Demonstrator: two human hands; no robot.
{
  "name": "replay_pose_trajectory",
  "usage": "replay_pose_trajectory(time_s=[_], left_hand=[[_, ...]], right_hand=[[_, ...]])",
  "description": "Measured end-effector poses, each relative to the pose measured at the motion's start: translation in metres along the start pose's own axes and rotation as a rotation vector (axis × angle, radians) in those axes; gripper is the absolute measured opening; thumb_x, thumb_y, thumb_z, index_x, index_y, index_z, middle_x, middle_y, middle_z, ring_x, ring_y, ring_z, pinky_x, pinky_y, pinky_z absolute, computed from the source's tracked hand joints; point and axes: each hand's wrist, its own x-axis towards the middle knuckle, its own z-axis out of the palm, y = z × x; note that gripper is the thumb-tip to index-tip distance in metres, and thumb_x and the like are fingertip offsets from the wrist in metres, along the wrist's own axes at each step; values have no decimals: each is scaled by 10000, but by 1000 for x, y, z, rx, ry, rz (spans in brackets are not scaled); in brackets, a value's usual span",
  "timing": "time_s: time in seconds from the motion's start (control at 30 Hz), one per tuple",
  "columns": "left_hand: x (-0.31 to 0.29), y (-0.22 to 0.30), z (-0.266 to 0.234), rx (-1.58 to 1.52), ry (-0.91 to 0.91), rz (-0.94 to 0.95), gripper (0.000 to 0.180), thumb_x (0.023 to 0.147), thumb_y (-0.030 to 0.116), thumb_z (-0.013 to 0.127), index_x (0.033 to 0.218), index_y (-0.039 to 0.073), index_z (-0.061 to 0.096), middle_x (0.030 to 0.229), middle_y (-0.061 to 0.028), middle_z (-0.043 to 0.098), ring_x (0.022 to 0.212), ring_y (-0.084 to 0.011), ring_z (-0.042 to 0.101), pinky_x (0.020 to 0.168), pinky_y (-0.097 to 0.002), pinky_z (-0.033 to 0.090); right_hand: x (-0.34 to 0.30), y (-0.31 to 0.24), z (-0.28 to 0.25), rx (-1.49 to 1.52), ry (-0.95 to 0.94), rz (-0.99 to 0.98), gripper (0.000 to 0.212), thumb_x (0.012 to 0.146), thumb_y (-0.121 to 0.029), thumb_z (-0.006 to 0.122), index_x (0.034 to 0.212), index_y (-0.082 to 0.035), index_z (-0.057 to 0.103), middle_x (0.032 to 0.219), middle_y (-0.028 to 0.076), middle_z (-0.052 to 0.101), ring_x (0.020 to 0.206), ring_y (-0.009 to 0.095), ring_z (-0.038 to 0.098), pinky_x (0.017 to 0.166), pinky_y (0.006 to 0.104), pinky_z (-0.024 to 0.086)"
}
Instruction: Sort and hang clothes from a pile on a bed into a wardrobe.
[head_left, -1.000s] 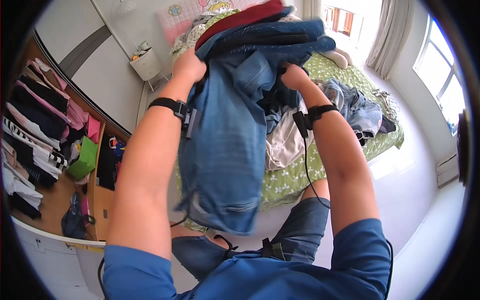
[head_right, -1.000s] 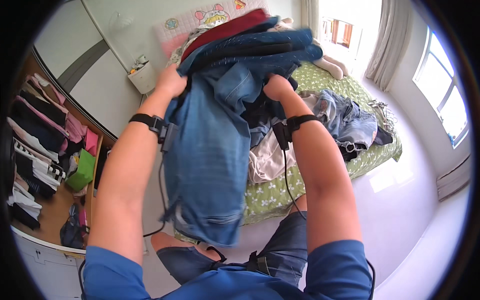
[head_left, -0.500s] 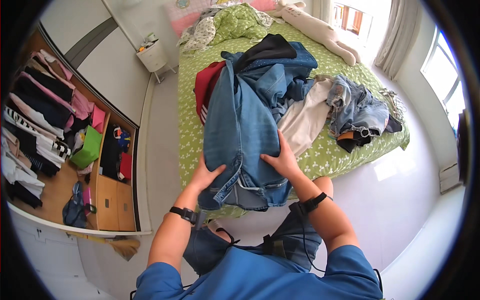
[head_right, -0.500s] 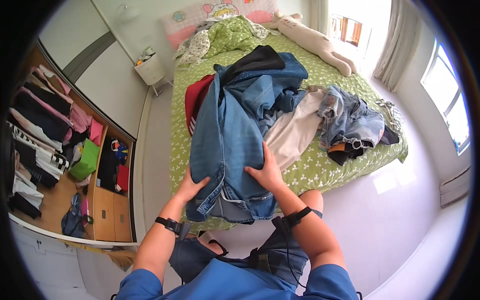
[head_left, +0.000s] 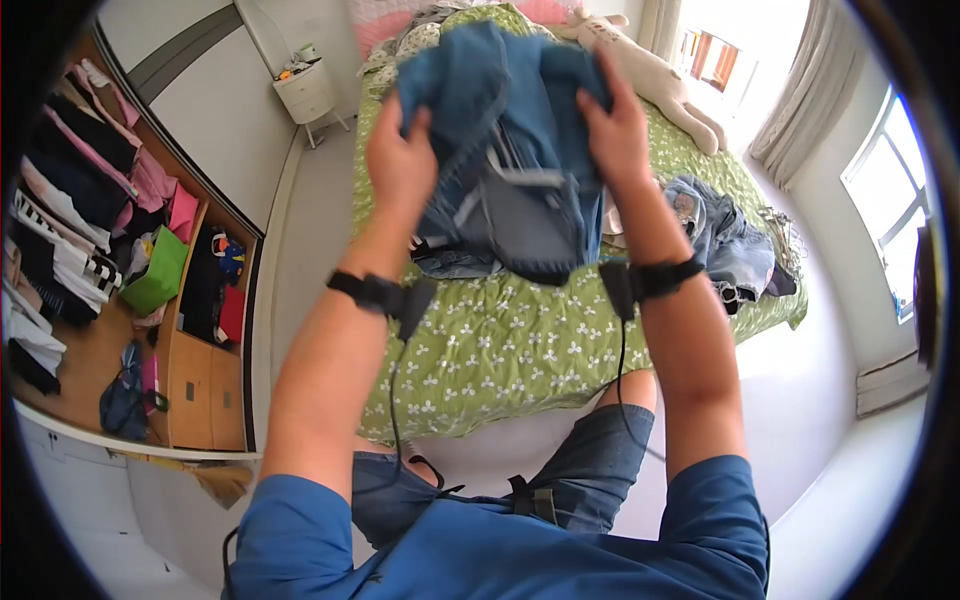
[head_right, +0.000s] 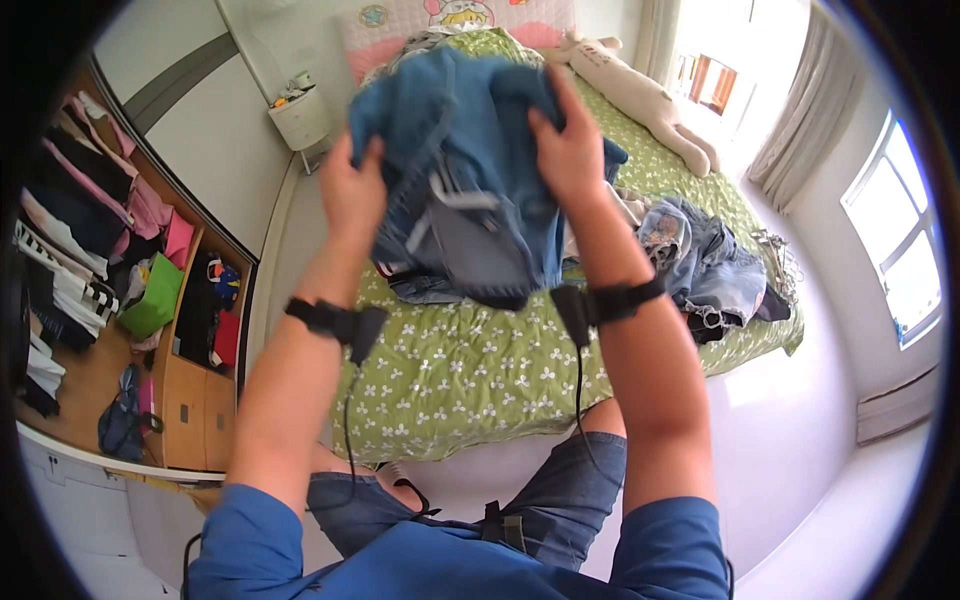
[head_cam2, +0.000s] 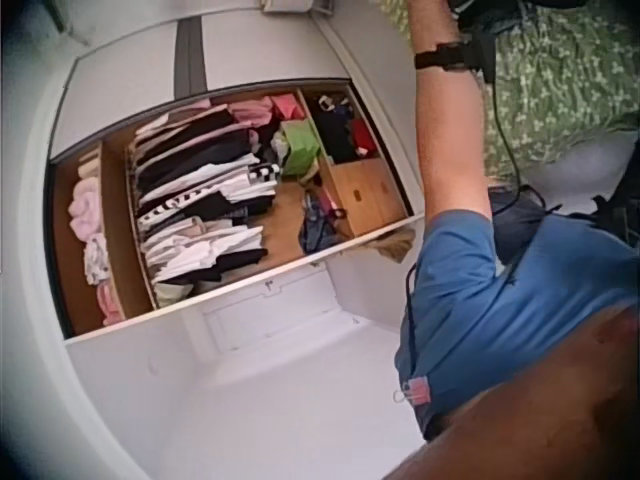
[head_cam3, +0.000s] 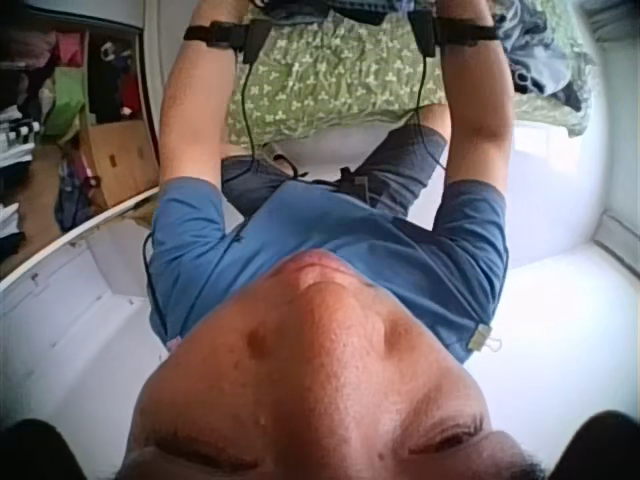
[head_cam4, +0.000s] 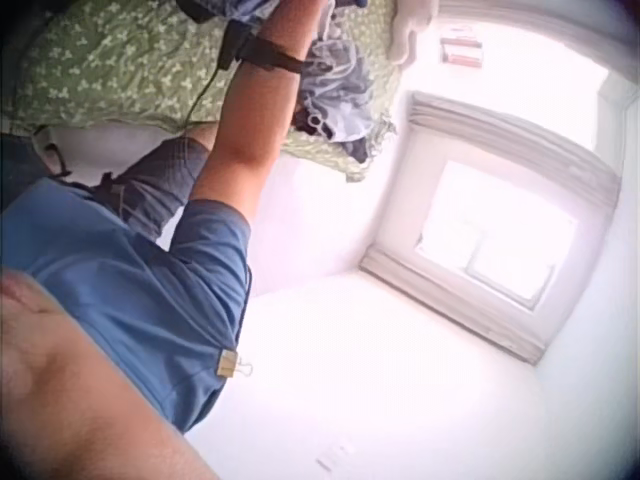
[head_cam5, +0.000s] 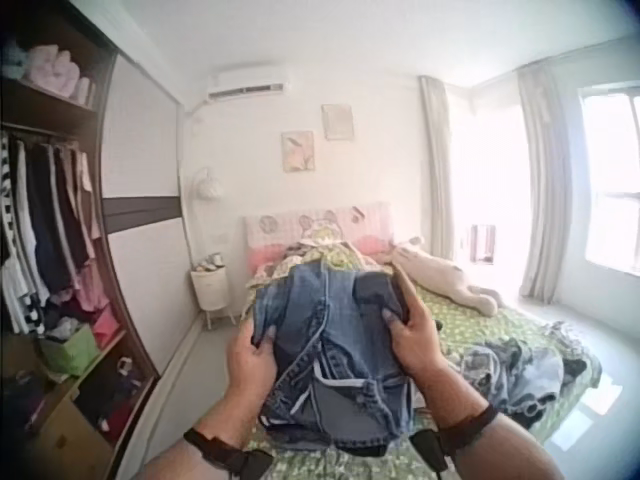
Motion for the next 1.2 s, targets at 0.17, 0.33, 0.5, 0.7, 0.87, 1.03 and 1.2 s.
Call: replay_pose_trajectory(time_s=[0.17,0.33,0.5,0.7,0.87,1.03,1.2], left_hand=[[60,-103,0,259,-89,-231,779,1056,453,633,1664,78,324,1567,-343,487,1485,-470,456,1203,-494,398],[-61,-173,-15,530,-187,-477,829,1046,531,629,1682,102,314,1670,-319,333,1566,-479,301,1277,-585,253],[-164,-75,-15,377,-358,76,976,866,510,851,1676,240,378,1724,-290,226,1562,-529,246,1248,-638,259],[-176,-33,28,634,-697,111,1211,610,531,992,1657,406,396,1793,-191,48,1609,-537,110,1187,-814,227],[-160,-89,27,821,-444,198,1063,824,117,845,1695,400,305,1805,-158,20,1607,-521,159,1162,-699,430],[-87,-84,35,544,-381,63,960,883,4,694,1703,318,307,1798,-176,56,1550,-521,307,1153,-516,512],[-4,-148,39,690,-389,-39,809,932,179,732,1665,245,395,1790,-217,82,1532,-494,372,1203,-524,458]], right_hand=[[46,51,-17,-534,-79,342,924,978,-504,720,1690,-81,311,1652,314,411,1494,438,484,1211,462,422],[-30,149,-45,-869,-607,746,959,906,-566,760,1634,-43,419,1595,371,445,1463,498,486,1206,525,428],[-158,175,-78,-866,-694,410,665,844,-411,790,1422,-108,662,1472,244,630,1376,473,569,1179,506,452],[-195,94,-24,-367,-335,717,332,831,-232,806,1105,-49,770,1184,203,739,1074,393,719,947,452,564],[-175,-56,-6,-41,-375,169,255,813,-72,771,1057,-4,742,1132,180,721,1015,370,707,895,425,554],[-200,-92,-53,-2,-446,130,240,777,-43,776,1015,-20,754,1164,156,712,1090,361,686,939,406,541],[-306,-65,-31,-137,-684,280,326,669,-66,836,968,-18,715,1213,181,669,1183,419,631,1017,459,526]])
